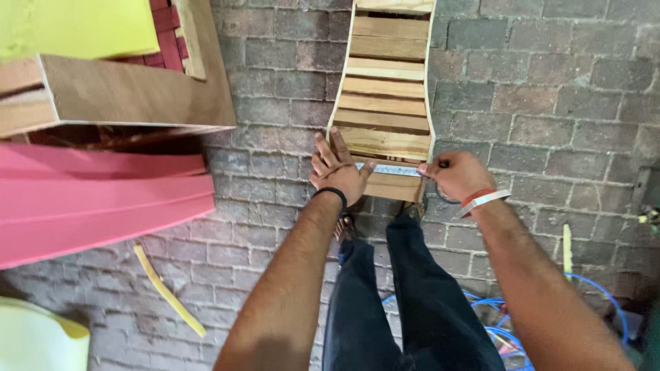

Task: The person carries a hand saw to a workbench, measures a large yellow foam sheet with a tape measure, aligns a wooden straightedge across the foam, and saws the foam along the straightedge. They then measure the cut foam piece and use the tape measure to measure a wooden slatted frame on the floor.

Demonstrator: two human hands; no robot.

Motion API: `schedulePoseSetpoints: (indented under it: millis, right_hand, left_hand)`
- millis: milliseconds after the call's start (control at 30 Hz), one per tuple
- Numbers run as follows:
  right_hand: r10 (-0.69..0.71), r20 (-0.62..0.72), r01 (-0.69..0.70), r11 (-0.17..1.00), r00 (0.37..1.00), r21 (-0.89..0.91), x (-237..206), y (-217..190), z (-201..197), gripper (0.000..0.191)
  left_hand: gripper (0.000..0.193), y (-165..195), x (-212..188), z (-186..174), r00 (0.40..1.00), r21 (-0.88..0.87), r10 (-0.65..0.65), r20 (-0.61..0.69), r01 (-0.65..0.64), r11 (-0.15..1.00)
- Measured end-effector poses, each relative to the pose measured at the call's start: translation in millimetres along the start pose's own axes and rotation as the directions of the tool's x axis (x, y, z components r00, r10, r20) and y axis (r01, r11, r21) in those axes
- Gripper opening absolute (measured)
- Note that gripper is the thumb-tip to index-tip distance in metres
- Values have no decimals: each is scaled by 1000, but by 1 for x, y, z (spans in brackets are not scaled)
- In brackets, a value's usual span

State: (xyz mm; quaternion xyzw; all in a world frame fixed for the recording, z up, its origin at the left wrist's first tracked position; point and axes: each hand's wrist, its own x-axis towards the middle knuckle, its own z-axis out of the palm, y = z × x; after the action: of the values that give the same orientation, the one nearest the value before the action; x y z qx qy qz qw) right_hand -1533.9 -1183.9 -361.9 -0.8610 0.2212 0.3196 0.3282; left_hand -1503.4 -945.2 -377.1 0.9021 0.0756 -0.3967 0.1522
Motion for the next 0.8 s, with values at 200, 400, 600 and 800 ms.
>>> schedulePoseSetpoints:
  millis: [200,400,600,800]
  right_hand:
    - [52,-34,-46,984,998,174,-5,-1,9,42]
    - [-1,-18,3,990,1000,139,-15,24,4,38]
    - [-146,-14,147,987,989,72,-1,45,-11,36]
    - [-134,-13,131,982,991,-135,2,35,-11,29]
  left_hand:
    - [117,-1,-1,-1,1000,-15,13,-19,-13,1000]
    - [117,-1,-5,7,1000,-9,16,0,-16,1000]
    - [117,5,-2,6,1000,-4,7,-9,-7,1000]
    - [116,6,1,-1,1000,28,18,23,-19,999]
